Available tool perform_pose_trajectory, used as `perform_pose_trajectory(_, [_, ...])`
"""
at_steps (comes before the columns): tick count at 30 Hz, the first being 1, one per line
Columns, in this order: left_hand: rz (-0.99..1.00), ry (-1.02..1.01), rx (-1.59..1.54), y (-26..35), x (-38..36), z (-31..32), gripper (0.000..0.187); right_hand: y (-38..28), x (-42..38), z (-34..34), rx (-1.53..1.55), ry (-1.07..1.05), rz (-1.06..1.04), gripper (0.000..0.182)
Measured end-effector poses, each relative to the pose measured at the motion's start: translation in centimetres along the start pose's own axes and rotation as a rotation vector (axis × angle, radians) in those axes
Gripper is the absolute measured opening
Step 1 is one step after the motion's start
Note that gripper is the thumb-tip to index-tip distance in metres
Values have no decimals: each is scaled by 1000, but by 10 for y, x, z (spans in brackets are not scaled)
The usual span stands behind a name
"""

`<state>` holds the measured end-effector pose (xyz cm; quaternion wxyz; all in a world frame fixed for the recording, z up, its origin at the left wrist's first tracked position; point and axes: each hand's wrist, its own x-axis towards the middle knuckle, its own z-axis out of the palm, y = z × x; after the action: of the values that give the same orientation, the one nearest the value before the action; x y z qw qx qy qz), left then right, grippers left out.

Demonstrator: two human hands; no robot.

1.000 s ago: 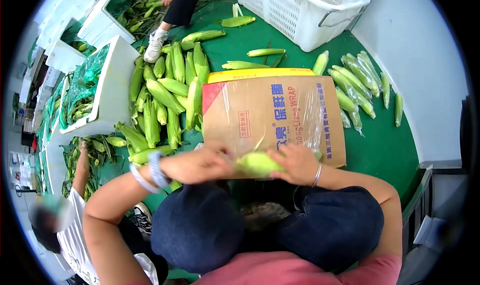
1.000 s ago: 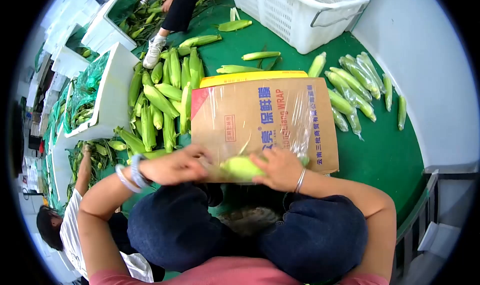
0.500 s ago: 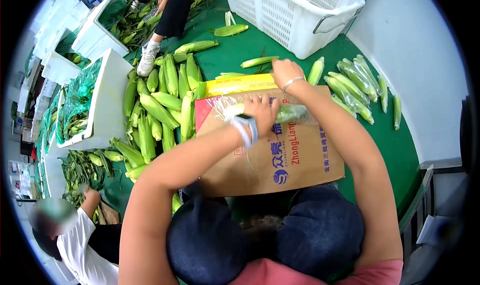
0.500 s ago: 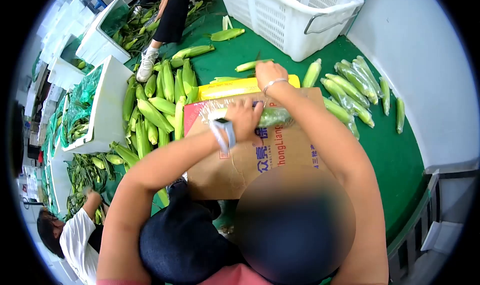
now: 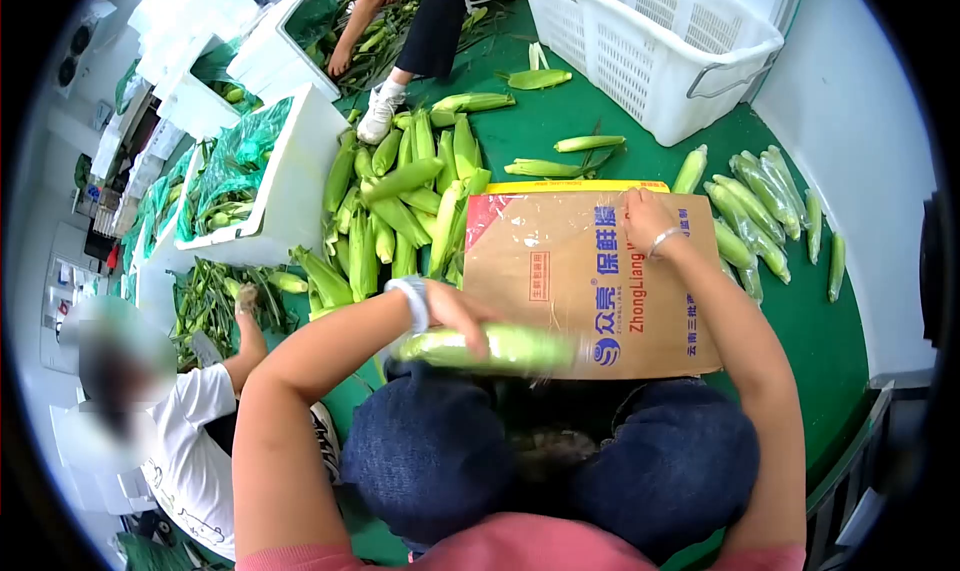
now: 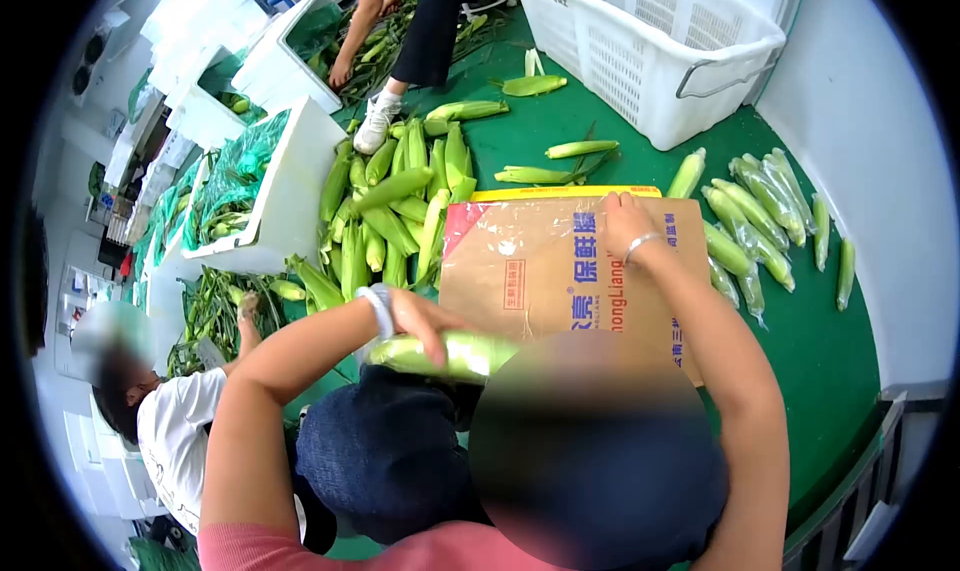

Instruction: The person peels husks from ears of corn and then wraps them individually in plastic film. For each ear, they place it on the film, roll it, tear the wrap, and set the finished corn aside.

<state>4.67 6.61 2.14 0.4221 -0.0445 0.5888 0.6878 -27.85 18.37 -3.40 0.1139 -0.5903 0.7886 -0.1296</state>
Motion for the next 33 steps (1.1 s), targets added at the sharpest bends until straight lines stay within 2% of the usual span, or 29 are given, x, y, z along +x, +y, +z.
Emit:
perform_pose_trajectory(1, [23,112,-558,-9,-12,4,71,-9,-11,-9,-19,15,-37,34])
perform_pose_trajectory(2, [235,217,-849,0,-19,9,60,-18,-20,-15,-69,-41,-28,40])
perform_pose_trajectory(3, [455,194,-1095,3,-23,13,55,-31,-30,-19,-116,-98,-15,46])
perform_pose_trajectory(5, [681,583,-710,25,-19,7,53,-67,-43,-29,96,-171,-326,56])
perform_pose_trajectory(6, [803,932,-654,57,-6,21,54,-93,-51,-29,359,-102,-398,75])
perform_pose_trajectory(7, [897,937,-636,62,4,15,58,-119,-55,-31,640,-222,-354,70])
perform_pose_trajectory(9, [1175,801,-720,77,27,14,59,-157,-66,-29,1445,-387,-282,63])
perform_pose_trajectory(10, [1219,774,-646,80,33,15,60,-155,-73,-28,1425,-369,-283,63])
perform_pose_trajectory(11, [1223,804,-564,86,30,19,61,-152,-79,-27,1557,-572,-96,59])
perform_pose_trajectory(12, [1245,979,-456,97,24,23,60,-149,-79,-29,1675,-784,107,57])
perform_pose_trajectory(13, [1257,1163,-354,102,19,26,59,-145,-78,-32,1659,-790,113,57])
perform_pose_trajectory(14, [1255,1438,-277,99,14,18,55,-144,-81,-33,1441,-599,49,55])
perform_pose_trajectory(15, [1101,1528,-241,104,4,21,42,-144,-87,-32,1224,-431,-17,53])
perform_pose_trajectory(16, [1017,1647,-110,108,-2,22,30,-141,-88,-33,1160,-328,-133,49])
perform_pose_trajectory(17, [917,1753,25,109,-7,21,19,-132,-87,-28,956,-130,-232,56])
perform_pose_trajectory(18, [725,1815,146,103,-13,20,21,-129,-88,-44,773,-137,-94,57])
perform_pose_trajectory(19, [700,1832,118,98,-13,18,21,-122,-88,-50,595,-103,-94,50])
perform_pose_trajectory(20, [358,1866,458,95,-11,13,27,-116,-92,-53,228,113,-242,52])
perform_pose_trajectory(21, [5,1826,784,93,-6,10,35,-113,-94,-64,109,193,-254,51])
perform_pose_trajectory(23, [-216,1393,714,97,12,5,51,-104,-96,-82,-187,372,-328,48])
perform_pose_trajectory(24, [41,1237,604,92,23,6,57,-93,-94,-87,-363,467,-390,47])
perform_pose_trajectory(25, [407,1172,595,68,47,4,57,-76,-93,-90,-383,433,-381,45])
perform_pose_trajectory(27, [610,932,198,51,53,-28,56,-36,-92,-96,-290,432,-296,43])
perform_pose_trajectory(28, [505,1265,106,45,39,-46,44,-16,-91,-102,-177,469,-223,44])
perform_pose_trajectory(29, [379,1589,0,30,17,-63,32,12,-96,-112,-224,456,-68,45])
perform_pose_trajectory(30, [406,2024,220,-3,5,-93,25,61,-99,-113,-266,426,140,50])
perform_pose_trajectory(31, [210,2303,390,-52,-5,-128,29,93,-102,-124,-318,369,264,58])
perform_pose_trajectory(32, [42,2374,490,-90,-11,-149,42,123,-107,-133,-298,369,324,63])
perform_pose_trajectory(33, [-244,2139,310,-111,-15,-162,61,157,-110,-135,-292,370,424,65])
